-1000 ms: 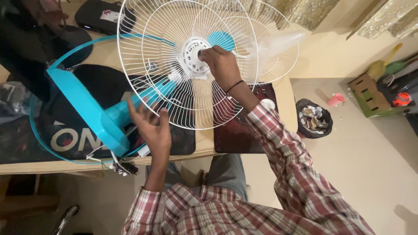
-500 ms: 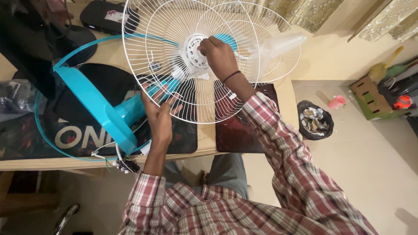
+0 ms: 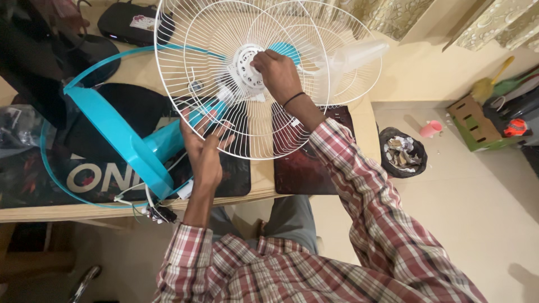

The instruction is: The person disassembles a table fan by removing the front grille and fan blades. They then open the rear motor housing and manipulate internal wiring and components with their hands.

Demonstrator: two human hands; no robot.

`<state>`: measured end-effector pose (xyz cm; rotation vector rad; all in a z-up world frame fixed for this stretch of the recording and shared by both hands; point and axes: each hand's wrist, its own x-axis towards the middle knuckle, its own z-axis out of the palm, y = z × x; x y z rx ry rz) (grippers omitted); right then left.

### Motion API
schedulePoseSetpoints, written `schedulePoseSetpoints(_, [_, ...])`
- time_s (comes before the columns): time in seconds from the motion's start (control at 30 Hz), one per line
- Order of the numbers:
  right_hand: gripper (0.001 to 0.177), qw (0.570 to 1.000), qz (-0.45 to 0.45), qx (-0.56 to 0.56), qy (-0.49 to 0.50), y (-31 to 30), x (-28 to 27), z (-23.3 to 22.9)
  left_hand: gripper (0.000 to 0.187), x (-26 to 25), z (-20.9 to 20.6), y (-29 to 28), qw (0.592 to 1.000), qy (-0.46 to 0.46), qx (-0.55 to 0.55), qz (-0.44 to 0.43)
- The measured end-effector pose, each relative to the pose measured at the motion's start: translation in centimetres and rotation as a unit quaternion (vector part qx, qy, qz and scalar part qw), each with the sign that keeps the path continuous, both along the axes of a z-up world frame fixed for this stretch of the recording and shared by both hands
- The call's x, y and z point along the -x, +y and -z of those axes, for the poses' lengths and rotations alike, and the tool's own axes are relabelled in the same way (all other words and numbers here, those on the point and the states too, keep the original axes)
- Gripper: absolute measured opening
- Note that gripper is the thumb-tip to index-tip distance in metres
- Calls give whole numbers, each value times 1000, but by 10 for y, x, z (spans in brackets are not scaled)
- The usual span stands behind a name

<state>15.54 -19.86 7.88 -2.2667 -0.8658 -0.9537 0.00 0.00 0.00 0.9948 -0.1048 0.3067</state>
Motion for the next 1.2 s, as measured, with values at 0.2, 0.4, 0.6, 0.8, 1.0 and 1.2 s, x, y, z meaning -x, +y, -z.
schedulePoseSetpoints(0.2, [11, 1000, -14, 6, 21, -2, 5, -8, 81, 4, -4, -12, 999, 23, 42, -24])
schedulePoseSetpoints(0.4, [26, 995, -31, -56, 73, -15, 30, -15, 77, 7, -7, -14, 997, 50, 53, -39])
schedulePoseSetpoints(0.6, [24, 985, 48, -131, 104, -52, 63, -3, 72, 11, -10, -15, 995, 61, 68, -39])
schedulePoseSetpoints(0.8, [12, 969, 90, -184, 140, -70, 107, 35, 67, 22, -4, -15, 997, 26, 21, -64])
schedulePoseSetpoints(1.0, [9, 954, 76, -228, 180, -59, 138, 63, 74, 60, 2, -10, 992, -26, -72, -97])
schedulePoseSetpoints(1.2, [17, 918, 100, -295, 244, -30, 153, 73, 62, 106, -17, -8, 959, -33, -234, -158])
